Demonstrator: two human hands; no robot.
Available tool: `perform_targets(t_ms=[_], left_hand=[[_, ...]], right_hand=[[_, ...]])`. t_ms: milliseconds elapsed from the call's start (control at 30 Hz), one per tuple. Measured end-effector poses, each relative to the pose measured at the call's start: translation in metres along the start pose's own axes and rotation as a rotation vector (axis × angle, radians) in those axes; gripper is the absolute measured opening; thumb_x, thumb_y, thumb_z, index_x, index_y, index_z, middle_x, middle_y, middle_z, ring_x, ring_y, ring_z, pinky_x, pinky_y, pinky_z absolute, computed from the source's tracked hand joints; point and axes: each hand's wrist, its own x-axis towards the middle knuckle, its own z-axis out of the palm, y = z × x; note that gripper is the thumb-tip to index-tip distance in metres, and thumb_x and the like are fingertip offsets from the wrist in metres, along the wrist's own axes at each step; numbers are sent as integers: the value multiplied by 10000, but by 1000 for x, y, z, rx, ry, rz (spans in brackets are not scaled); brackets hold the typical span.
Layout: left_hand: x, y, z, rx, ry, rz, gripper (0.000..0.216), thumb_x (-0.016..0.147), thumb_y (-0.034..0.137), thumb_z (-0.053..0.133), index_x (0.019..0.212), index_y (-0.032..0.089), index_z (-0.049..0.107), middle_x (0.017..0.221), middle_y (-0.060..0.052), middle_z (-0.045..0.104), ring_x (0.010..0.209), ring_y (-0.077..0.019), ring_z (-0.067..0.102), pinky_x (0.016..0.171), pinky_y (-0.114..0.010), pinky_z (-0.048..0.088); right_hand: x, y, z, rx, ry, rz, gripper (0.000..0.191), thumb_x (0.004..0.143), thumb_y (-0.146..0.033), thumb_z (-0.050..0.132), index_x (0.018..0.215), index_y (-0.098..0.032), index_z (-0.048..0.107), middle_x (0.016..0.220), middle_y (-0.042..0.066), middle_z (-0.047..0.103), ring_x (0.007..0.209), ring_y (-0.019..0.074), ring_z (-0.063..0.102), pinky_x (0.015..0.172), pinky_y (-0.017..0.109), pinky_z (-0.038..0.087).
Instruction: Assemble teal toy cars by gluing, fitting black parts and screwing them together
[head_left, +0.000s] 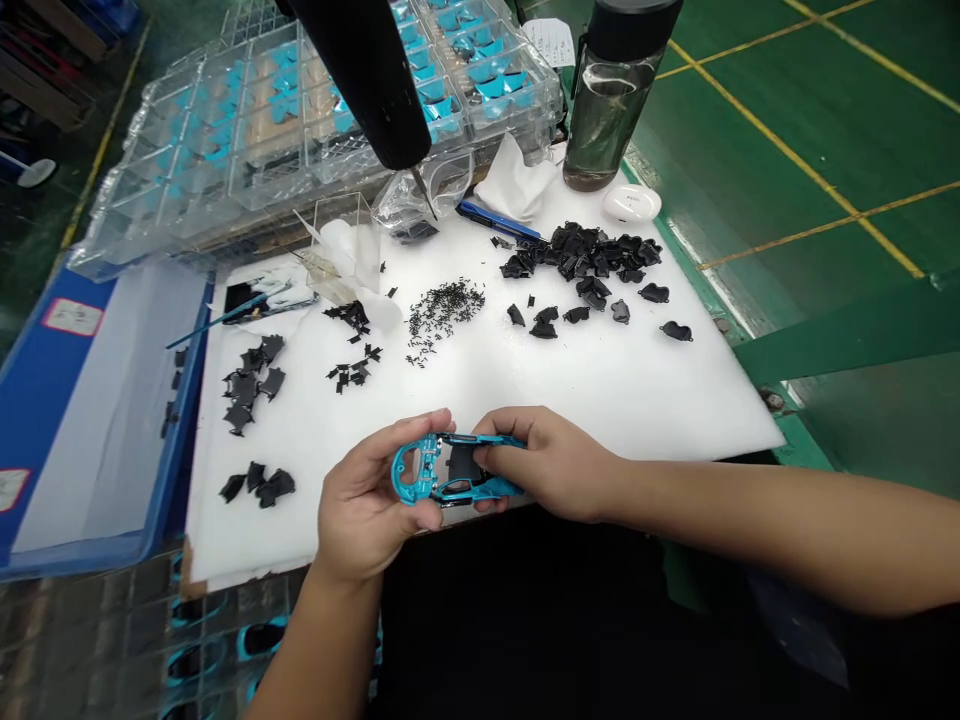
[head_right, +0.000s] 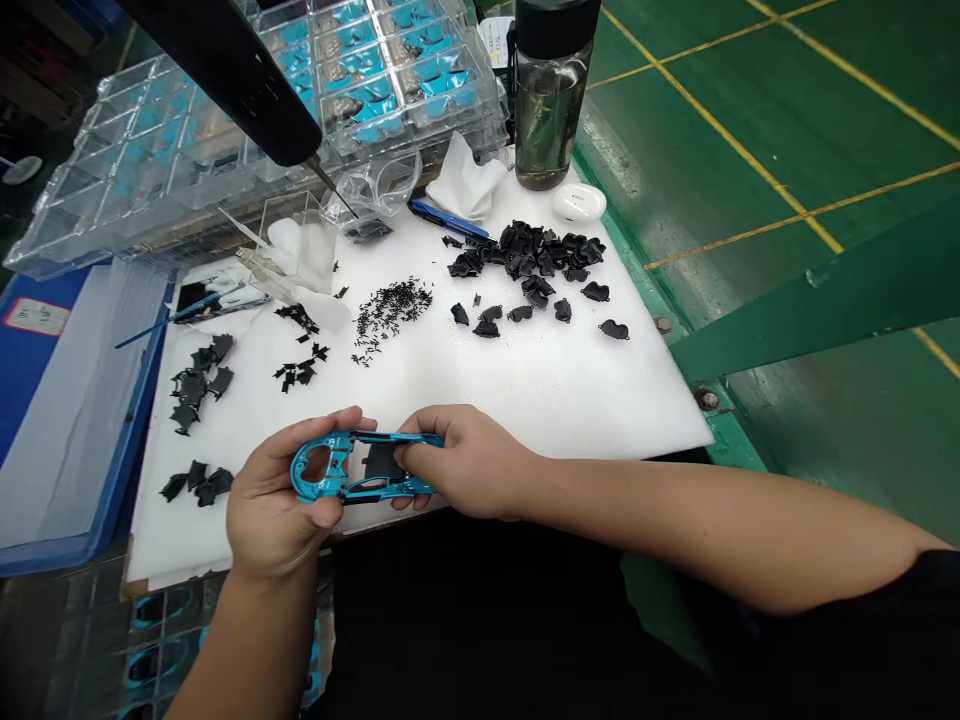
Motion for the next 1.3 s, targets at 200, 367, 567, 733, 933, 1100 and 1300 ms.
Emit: perform_targets(t_ms=[200, 367, 567, 733, 933, 1100, 1300], left_hand=[[-1, -1, -1, 1, 23, -5, 639, 613, 331, 914, 1203, 239, 686, 1196, -114, 733, 1074, -295, 716, 906, -379, 621], [-1, 0, 0, 18, 33, -7, 640, 601, 342, 917, 1193, 244, 692, 1185, -107, 737, 1062, -290, 721, 903, -376, 624], [-1, -2, 0, 5, 28, 16, 643, 614, 337, 910, 1209, 241, 685, 1190, -100, 736, 1067, -276, 720, 911, -357, 623], [-1, 0, 1, 14, 31, 5, 627, 627, 344, 900, 1209, 247, 688, 1191, -93, 738, 1067, -270, 721, 914, -346, 623], [0, 1, 2, 0, 44, 6, 634, 623, 347, 902, 1212, 241, 693, 1169, -91, 747, 1036, -262, 732, 893, -339, 628], [0, 0, 1, -13, 39, 19, 645, 634, 371, 888, 1228, 220, 685, 1141, -85, 758, 1029, -240, 733, 912, -327, 620], [0, 0, 1, -18, 15, 38, 627, 661, 352, 874, 1240, 209, 677, 1156, -76, 755, 1037, -217, 731, 950, -305, 602]], right_hand=[[-1, 3, 0, -53, 5, -46, 36, 839, -207, 615, 810, -193, 599, 654, -9, 680, 617, 152, 679, 610, 257, 558], [0, 4, 0, -47, 9, -40, 42, 826, -211, 621, 797, -201, 593, 629, -14, 681, 602, 155, 674, 583, 251, 548], [1, 5, -1, -53, 16, -27, 27, 819, -194, 601, 795, -206, 602, 615, -24, 679, 616, 160, 687, 591, 255, 553], [1, 3, 1, -42, 28, -15, 61, 794, -155, 592, 762, -207, 594, 563, -36, 657, 574, 148, 666, 571, 240, 545], [-1, -1, 2, -110, 32, -3, 60, 788, -149, 564, 792, -206, 579, 573, -36, 662, 552, 136, 645, 550, 235, 537], [-6, -1, 3, -414, 114, -161, 86, 797, -203, 539, 819, -197, 622, 584, -42, 621, 542, 132, 607, 491, 221, 463], [-7, -1, 2, -648, 183, -301, 170, 819, -243, 507, 795, -182, 664, 611, -24, 621, 555, 118, 548, 500, 225, 401]])
